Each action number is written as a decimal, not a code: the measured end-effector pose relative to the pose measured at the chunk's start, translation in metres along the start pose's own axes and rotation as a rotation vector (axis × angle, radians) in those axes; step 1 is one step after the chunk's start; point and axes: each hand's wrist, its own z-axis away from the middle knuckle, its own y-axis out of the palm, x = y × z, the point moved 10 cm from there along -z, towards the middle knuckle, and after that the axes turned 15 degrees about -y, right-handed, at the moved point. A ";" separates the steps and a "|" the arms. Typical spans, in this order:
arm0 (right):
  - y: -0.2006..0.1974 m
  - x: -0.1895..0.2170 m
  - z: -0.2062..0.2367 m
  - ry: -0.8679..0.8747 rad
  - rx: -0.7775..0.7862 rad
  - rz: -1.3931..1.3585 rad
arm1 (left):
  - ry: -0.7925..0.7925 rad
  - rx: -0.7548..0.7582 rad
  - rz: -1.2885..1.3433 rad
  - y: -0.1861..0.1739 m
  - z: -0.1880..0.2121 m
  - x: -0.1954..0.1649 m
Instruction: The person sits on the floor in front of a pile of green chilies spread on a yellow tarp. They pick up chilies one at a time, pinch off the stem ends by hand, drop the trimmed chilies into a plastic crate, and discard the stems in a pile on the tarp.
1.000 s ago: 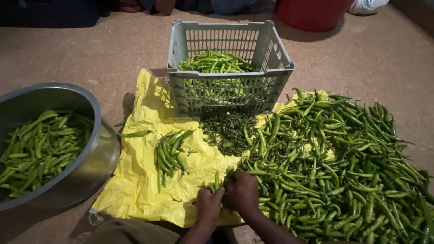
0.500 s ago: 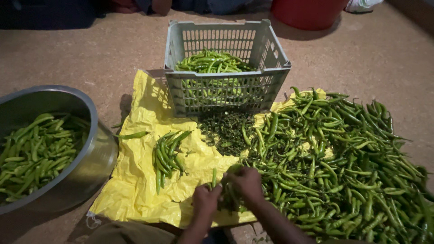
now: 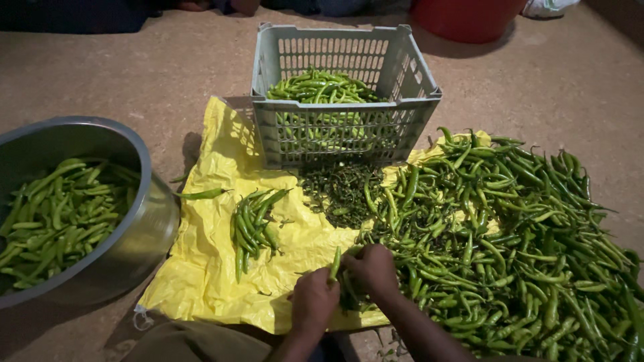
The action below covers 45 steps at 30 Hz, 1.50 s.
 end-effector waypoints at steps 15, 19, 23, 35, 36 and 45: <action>0.012 -0.035 0.012 0.185 -0.119 -0.221 | 0.149 0.027 -0.149 0.004 0.021 -0.011; 0.034 -0.059 0.018 0.411 -0.111 -0.678 | 0.165 0.001 -0.127 -0.008 0.024 -0.024; 0.051 -0.055 0.026 0.628 -0.013 -1.034 | -0.069 0.033 0.118 -0.019 0.010 -0.010; 0.043 -0.008 0.037 0.801 0.095 -1.276 | -0.499 0.368 0.926 0.030 -0.008 0.043; 0.041 -0.006 0.036 0.782 0.100 -1.266 | -0.502 0.415 0.993 0.032 -0.007 0.042; 0.013 0.002 0.023 0.575 0.132 -1.004 | -0.486 0.580 1.045 0.030 0.000 0.028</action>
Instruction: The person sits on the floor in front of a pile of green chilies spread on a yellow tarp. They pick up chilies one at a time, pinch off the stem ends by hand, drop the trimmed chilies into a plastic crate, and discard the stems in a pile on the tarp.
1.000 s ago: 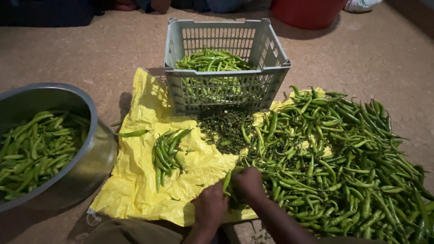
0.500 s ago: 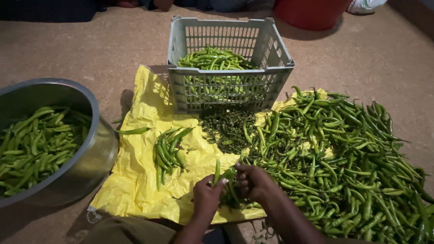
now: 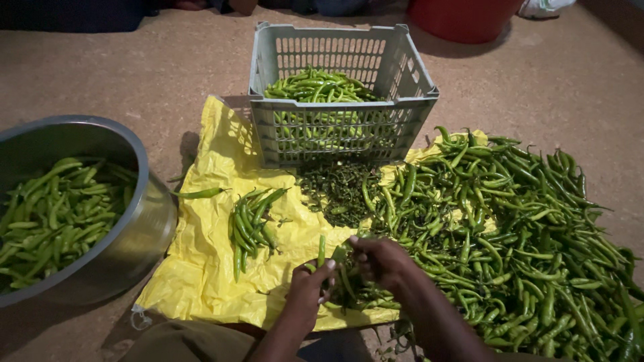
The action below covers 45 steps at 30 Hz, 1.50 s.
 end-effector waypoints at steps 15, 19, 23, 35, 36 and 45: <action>-0.027 0.019 -0.019 -0.090 0.211 0.352 | -0.200 0.195 0.282 0.000 -0.012 0.020; -0.031 0.031 -0.021 -0.197 0.194 0.456 | -0.079 -0.015 0.249 -0.025 -0.006 0.005; -0.024 0.033 -0.013 -0.235 0.177 0.751 | 0.012 -0.115 0.056 -0.025 0.005 -0.007; 0.021 0.032 -0.009 -0.492 0.311 0.716 | 0.054 -0.179 0.015 -0.030 0.001 -0.004; 0.020 0.031 -0.012 -0.502 0.298 0.736 | 0.047 -0.199 0.023 -0.032 0.001 -0.003; 0.044 0.049 0.008 -0.962 0.177 1.091 | -0.047 -0.170 0.043 -0.033 0.006 0.001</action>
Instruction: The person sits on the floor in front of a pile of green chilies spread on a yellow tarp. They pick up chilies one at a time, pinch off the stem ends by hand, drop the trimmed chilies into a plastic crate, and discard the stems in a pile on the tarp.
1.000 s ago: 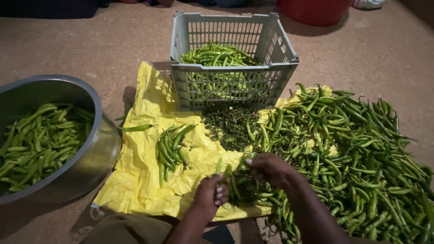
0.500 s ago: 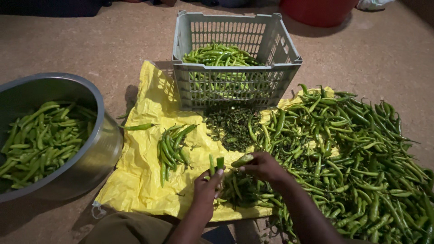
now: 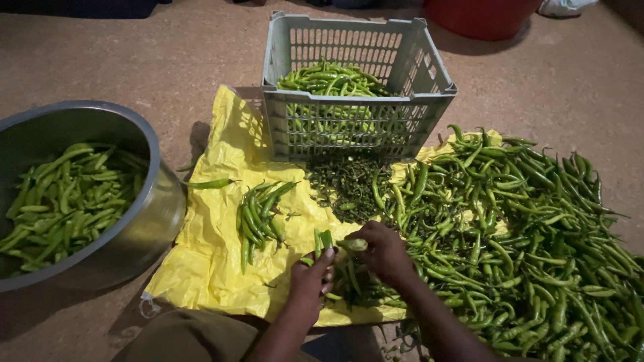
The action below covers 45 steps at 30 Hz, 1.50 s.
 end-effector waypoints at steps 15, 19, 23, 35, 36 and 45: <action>0.011 0.030 -0.004 -0.336 0.091 0.047 | 0.034 -0.110 0.039 -0.018 -0.012 0.000; 0.016 0.011 -0.004 -0.109 0.155 -0.178 | 0.030 -0.200 -0.062 -0.022 -0.014 0.000; 0.022 0.005 0.001 0.070 0.205 -0.205 | 0.103 -0.257 -0.234 -0.020 -0.008 -0.007; 0.026 0.026 0.001 -0.041 0.172 -0.004 | 0.247 -0.218 -0.200 -0.015 0.002 -0.017; 0.028 0.023 0.002 -0.029 0.171 -0.030 | 0.245 -0.227 -0.216 -0.016 0.002 -0.017; 0.034 -0.024 0.012 0.280 0.155 -0.403 | 0.186 -0.233 -0.250 -0.019 0.000 -0.014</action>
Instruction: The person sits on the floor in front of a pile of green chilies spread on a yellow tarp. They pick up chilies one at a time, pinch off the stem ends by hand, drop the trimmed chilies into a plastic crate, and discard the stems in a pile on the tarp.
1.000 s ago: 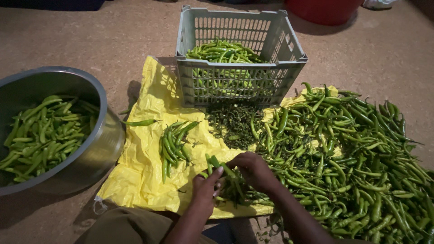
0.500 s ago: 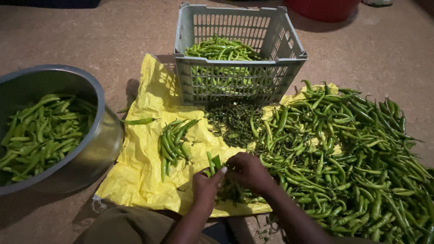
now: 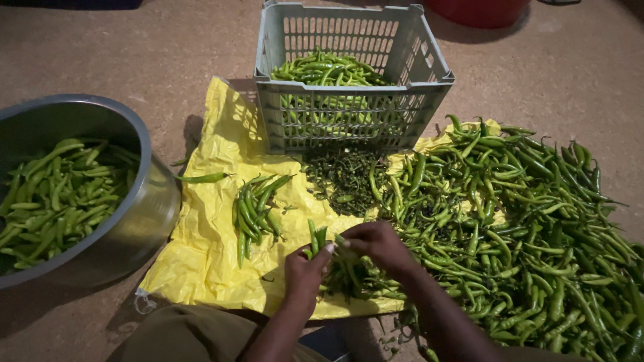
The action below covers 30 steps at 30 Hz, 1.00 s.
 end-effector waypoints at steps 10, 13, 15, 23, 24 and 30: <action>-0.004 -0.013 0.007 0.181 -0.061 -0.355 | -0.030 0.014 -0.008 0.004 0.011 -0.011; -0.007 -0.018 0.008 0.203 -0.094 -0.394 | 0.032 0.087 0.062 0.009 0.015 -0.015; -0.008 -0.020 0.009 0.206 -0.106 -0.402 | 0.047 0.087 0.076 0.010 0.013 -0.015; -0.007 -0.023 0.008 0.203 -0.118 -0.506 | 0.062 0.139 0.161 0.011 0.006 -0.008; -0.008 -0.023 0.009 0.209 -0.119 -0.501 | 0.061 0.136 0.158 0.011 0.005 -0.008; -0.011 -0.021 0.013 0.255 -0.138 -0.495 | 0.056 0.136 0.147 0.011 0.001 -0.005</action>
